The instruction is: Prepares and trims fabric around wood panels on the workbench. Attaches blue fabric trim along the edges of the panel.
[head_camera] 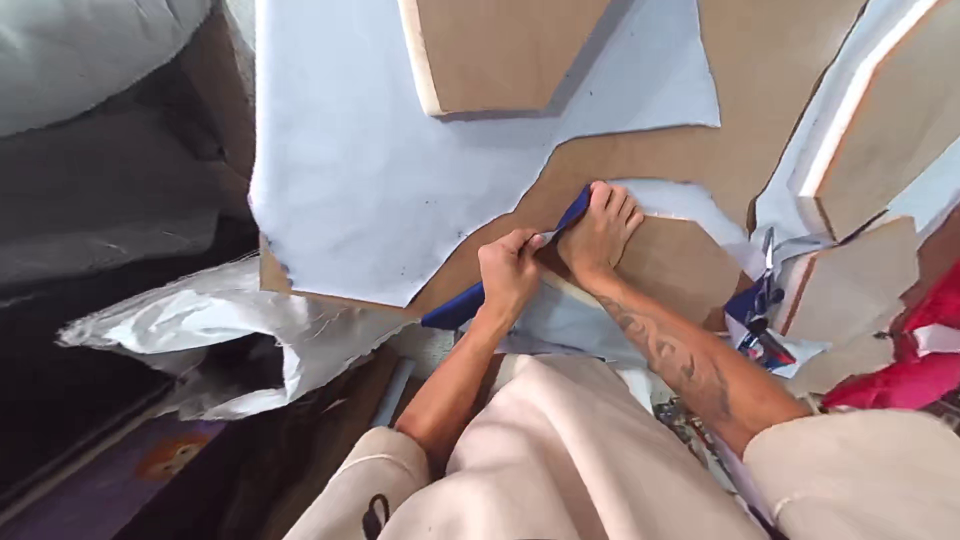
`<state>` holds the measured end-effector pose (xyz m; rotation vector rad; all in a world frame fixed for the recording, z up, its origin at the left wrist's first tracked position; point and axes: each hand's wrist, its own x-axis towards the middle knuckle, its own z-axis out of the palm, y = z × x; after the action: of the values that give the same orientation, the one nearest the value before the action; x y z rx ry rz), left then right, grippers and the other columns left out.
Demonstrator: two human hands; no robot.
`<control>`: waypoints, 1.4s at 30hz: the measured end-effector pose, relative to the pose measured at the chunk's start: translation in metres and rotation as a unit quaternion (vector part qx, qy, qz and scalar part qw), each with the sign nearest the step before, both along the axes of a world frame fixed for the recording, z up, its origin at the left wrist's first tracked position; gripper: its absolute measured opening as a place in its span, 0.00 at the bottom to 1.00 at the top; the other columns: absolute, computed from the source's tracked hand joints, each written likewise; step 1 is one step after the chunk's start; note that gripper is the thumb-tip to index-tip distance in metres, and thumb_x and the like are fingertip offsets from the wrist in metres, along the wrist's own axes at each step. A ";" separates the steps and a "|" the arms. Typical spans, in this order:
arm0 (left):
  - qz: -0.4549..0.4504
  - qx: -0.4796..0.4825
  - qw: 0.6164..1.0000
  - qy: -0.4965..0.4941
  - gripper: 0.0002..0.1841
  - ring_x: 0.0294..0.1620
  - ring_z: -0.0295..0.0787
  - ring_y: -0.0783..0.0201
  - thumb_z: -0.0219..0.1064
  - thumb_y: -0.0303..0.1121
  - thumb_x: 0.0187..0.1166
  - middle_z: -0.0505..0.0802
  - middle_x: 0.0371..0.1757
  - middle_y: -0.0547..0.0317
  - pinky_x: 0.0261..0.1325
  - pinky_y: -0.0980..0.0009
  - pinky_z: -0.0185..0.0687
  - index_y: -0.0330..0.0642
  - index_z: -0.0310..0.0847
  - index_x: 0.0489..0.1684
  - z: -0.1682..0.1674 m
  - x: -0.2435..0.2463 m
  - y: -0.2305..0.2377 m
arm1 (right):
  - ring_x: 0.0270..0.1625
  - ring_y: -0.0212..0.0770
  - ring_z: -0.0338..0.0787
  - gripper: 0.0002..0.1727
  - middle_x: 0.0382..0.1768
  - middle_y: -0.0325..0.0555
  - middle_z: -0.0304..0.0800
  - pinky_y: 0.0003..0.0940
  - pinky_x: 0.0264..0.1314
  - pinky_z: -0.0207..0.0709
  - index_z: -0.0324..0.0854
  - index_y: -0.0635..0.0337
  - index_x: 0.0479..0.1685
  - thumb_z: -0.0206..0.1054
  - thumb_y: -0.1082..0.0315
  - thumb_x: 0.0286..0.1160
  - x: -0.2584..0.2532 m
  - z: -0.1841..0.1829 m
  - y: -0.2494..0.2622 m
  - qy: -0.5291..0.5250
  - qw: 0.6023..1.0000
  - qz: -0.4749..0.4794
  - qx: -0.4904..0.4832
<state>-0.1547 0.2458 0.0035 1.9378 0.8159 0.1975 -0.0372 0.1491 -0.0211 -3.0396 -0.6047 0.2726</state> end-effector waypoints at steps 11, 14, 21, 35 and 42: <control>-0.090 0.331 0.939 0.019 0.18 0.79 0.82 0.54 0.61 0.28 0.82 0.91 0.72 0.53 0.87 0.52 0.67 0.42 0.89 0.67 -0.024 -0.028 -0.118 | 0.73 0.47 0.82 0.21 0.70 0.55 0.81 0.43 0.73 0.79 0.70 0.61 0.77 0.53 0.65 0.91 -0.016 0.036 -0.086 0.092 0.871 -0.030 0.482; -0.134 0.327 0.933 0.063 0.32 0.91 0.63 0.50 0.54 0.52 0.90 0.75 0.86 0.42 0.94 0.49 0.51 0.35 0.72 0.83 -0.020 -0.025 -0.130 | 0.78 0.48 0.78 0.28 0.75 0.62 0.76 0.44 0.80 0.76 0.63 0.74 0.79 0.58 0.64 0.87 -0.031 0.077 -0.212 0.081 0.850 -0.016 0.520; -0.113 0.322 0.930 0.132 0.54 0.96 0.49 0.54 0.52 0.76 0.75 0.63 0.94 0.50 0.96 0.40 0.32 0.39 0.58 0.92 -0.013 -0.035 -0.147 | 0.81 0.87 0.62 0.56 0.81 0.83 0.59 0.81 0.75 0.64 0.57 0.58 0.91 0.76 0.77 0.47 -0.090 0.081 -0.560 0.074 0.993 -0.090 -0.022; -0.082 0.225 0.970 0.050 0.44 0.97 0.47 0.60 0.42 0.71 0.85 0.60 0.96 0.64 0.89 0.24 0.23 0.49 0.58 0.94 -0.029 -0.045 -0.146 | 0.32 0.38 0.94 0.25 0.30 0.45 0.93 0.47 0.39 0.90 0.89 0.62 0.43 0.73 0.45 0.70 -0.044 0.240 -0.341 0.176 0.983 0.033 -0.032; -0.079 0.186 0.979 -0.010 0.37 0.93 0.60 0.60 0.43 0.64 0.89 0.72 0.90 0.65 0.88 0.25 0.31 0.51 0.68 0.88 -0.039 -0.050 -0.140 | 0.38 0.40 0.96 0.19 0.33 0.45 0.95 0.47 0.41 0.89 0.90 0.58 0.47 0.73 0.51 0.71 -0.004 0.155 -0.087 0.160 0.937 0.309 -0.006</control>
<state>-0.2046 0.1060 -0.0360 2.3373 0.6404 0.2889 -0.0409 0.0624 0.1340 -2.6239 -1.5003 0.7619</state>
